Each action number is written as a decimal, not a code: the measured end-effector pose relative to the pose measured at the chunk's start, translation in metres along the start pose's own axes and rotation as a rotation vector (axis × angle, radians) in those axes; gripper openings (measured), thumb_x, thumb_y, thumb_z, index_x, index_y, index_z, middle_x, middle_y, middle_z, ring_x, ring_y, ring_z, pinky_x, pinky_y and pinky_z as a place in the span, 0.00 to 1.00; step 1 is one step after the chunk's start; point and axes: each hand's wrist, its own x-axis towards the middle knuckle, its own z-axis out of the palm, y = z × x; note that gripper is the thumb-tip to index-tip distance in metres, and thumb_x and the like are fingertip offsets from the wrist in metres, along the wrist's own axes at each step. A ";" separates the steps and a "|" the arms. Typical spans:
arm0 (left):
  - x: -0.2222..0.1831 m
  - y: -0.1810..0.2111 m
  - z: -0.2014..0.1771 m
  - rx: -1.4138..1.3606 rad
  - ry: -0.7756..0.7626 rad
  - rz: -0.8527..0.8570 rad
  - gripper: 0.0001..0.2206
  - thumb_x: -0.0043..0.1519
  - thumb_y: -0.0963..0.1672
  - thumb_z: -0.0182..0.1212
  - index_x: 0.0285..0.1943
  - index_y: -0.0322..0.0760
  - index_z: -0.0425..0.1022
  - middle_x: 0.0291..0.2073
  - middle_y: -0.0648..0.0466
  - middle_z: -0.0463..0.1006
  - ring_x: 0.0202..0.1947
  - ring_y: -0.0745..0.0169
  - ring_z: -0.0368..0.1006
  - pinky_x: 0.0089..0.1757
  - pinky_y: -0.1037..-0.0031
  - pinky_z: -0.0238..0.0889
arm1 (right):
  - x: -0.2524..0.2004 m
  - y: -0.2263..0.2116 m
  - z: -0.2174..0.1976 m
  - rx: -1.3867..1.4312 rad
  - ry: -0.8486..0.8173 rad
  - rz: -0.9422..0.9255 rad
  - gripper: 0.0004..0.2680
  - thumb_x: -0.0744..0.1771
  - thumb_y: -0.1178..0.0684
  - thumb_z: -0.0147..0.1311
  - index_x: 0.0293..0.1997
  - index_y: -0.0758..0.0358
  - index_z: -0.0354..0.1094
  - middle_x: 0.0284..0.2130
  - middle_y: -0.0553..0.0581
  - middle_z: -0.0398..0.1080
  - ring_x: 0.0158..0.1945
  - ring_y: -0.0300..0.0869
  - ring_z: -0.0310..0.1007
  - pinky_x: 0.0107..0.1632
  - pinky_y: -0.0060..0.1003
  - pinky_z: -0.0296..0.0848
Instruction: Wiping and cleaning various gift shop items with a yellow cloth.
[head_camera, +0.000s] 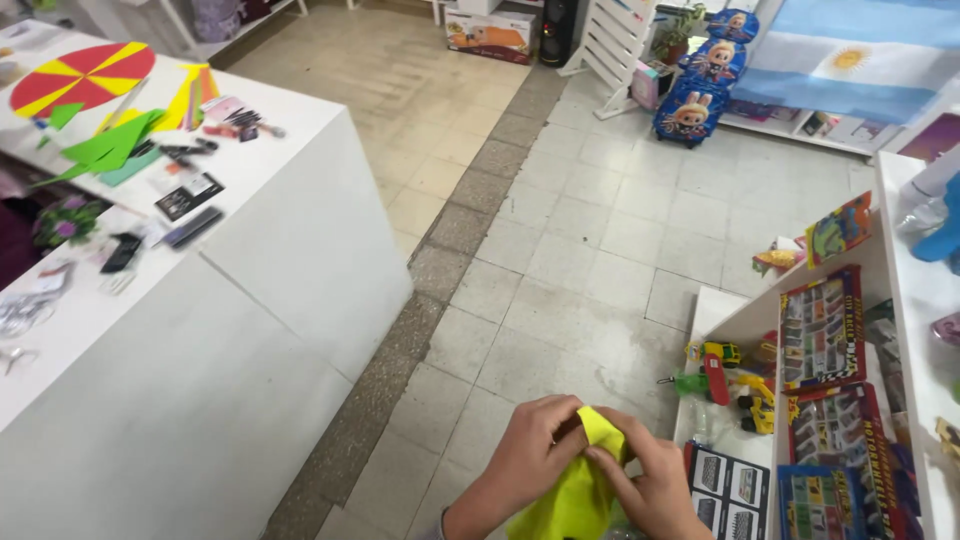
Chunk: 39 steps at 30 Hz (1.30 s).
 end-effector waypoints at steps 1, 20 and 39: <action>0.017 -0.016 0.004 -0.001 -0.019 0.004 0.11 0.69 0.45 0.54 0.33 0.38 0.67 0.26 0.55 0.69 0.27 0.64 0.63 0.31 0.69 0.53 | 0.013 0.009 -0.002 -0.002 0.015 0.012 0.15 0.64 0.45 0.61 0.55 0.49 0.72 0.24 0.43 0.76 0.17 0.32 0.58 0.26 0.26 0.67; 0.338 -0.079 0.050 0.068 -0.035 0.120 0.14 0.70 0.44 0.47 0.28 0.40 0.60 0.18 0.58 0.64 0.18 0.66 0.59 0.25 0.68 0.51 | 0.241 0.177 -0.056 0.156 0.495 0.051 0.18 0.64 0.47 0.60 0.58 0.62 0.67 0.50 0.57 0.74 0.49 0.41 0.78 0.50 0.32 0.75; 0.711 -0.125 0.083 -0.377 -0.291 0.222 0.12 0.68 0.47 0.48 0.35 0.38 0.72 0.23 0.59 0.71 0.24 0.70 0.64 0.28 0.71 0.58 | 0.535 0.282 -0.158 -0.029 0.807 0.251 0.16 0.69 0.43 0.44 0.57 0.66 0.62 0.41 0.57 0.67 0.41 0.43 0.68 0.44 0.37 0.67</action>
